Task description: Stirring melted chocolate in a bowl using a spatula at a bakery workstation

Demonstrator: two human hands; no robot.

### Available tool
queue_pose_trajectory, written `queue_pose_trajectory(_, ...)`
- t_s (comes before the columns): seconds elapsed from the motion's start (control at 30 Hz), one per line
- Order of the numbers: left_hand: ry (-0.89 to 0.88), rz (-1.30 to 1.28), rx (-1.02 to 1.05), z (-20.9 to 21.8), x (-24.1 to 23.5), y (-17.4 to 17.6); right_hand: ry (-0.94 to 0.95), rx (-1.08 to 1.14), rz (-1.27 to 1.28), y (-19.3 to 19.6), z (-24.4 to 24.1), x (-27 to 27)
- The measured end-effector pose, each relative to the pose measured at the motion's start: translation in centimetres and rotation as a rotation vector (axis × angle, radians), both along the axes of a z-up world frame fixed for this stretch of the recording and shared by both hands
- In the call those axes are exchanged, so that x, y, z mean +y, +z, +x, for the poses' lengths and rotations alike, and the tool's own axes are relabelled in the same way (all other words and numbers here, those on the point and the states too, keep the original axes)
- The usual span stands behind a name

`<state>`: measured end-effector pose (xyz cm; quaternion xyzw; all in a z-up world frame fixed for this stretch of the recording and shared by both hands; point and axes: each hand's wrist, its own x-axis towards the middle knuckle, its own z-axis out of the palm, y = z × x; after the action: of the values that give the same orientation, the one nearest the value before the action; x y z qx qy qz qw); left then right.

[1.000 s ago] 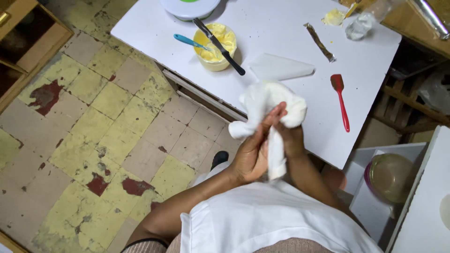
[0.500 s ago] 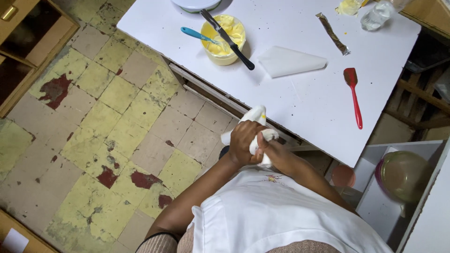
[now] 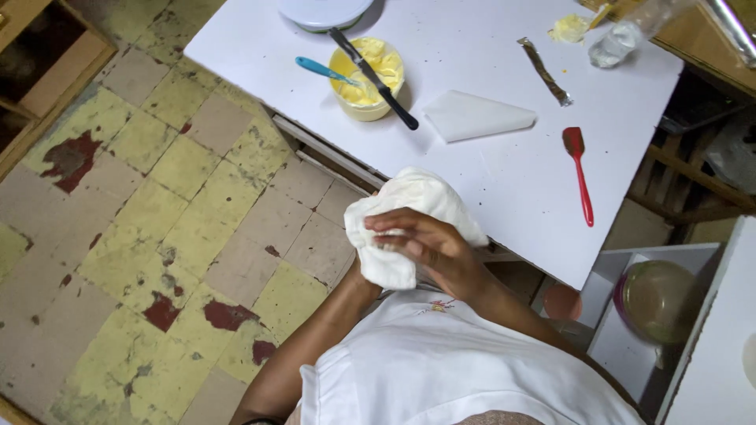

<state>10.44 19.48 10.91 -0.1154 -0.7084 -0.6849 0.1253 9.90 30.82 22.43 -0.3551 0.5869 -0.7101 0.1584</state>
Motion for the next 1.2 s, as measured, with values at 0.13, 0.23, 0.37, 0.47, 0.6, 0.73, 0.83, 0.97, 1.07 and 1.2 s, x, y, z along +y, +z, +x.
queue_pose_trajectory(0.13, -0.082, -0.083, -0.009, 0.6, 0.3, 0.1, -0.102, -0.576, -0.235, -6.2, -1.4, -2.6)
queue_pose_trajectory(0.23, -0.122, -0.155, 0.015, -0.7, 0.0, 0.6, -0.305, -0.161, -0.038, -6.0, -2.6, -2.0)
queue_pose_trajectory(0.37, -0.168, -0.243, 0.019, -0.9, -0.3, 1.3, -0.571, 0.2, 0.072, -7.2, -2.5, -1.0)
queue_pose_trajectory(0.47, -0.181, -0.315, 0.009, -0.3, -1.0, 1.8, -0.49, -0.037, 0.086, -5.9, -2.6, -0.3)
queue_pose_trajectory(0.6, -0.194, -0.391, -0.003, 0.3, -1.3, 4.6, -0.383, -0.156, 0.182, -6.9, -3.2, 2.4)
queue_pose_trajectory(0.73, 0.068, -0.75, 0.142, 0.4, -0.4, 5.5, -0.089, -0.399, 0.402, -9.3, -3.9, 4.8)
queue_pose_trajectory(0.83, 0.19, -0.821, 0.108, -0.1, -0.4, 1.9, -0.037, -0.332, 0.566, -12.4, -3.3, 5.3)
queue_pose_trajectory(0.97, -0.124, -0.643, -0.145, 0.0, -1.4, 0.0, -0.098, -0.177, 0.659, -10.6, -2.0, 4.4)
queue_pose_trajectory(1.07, -0.334, -0.435, -0.161, -0.5, -2.5, 0.4, 0.34, 0.206, 0.739, -7.5, -4.0, 5.2)
queue_pose_trajectory(1.2, -0.505, -0.294, -0.143, -1.8, -4.8, 2.8, -0.039, 0.119, 0.89, -2.9, -1.9, 1.5)
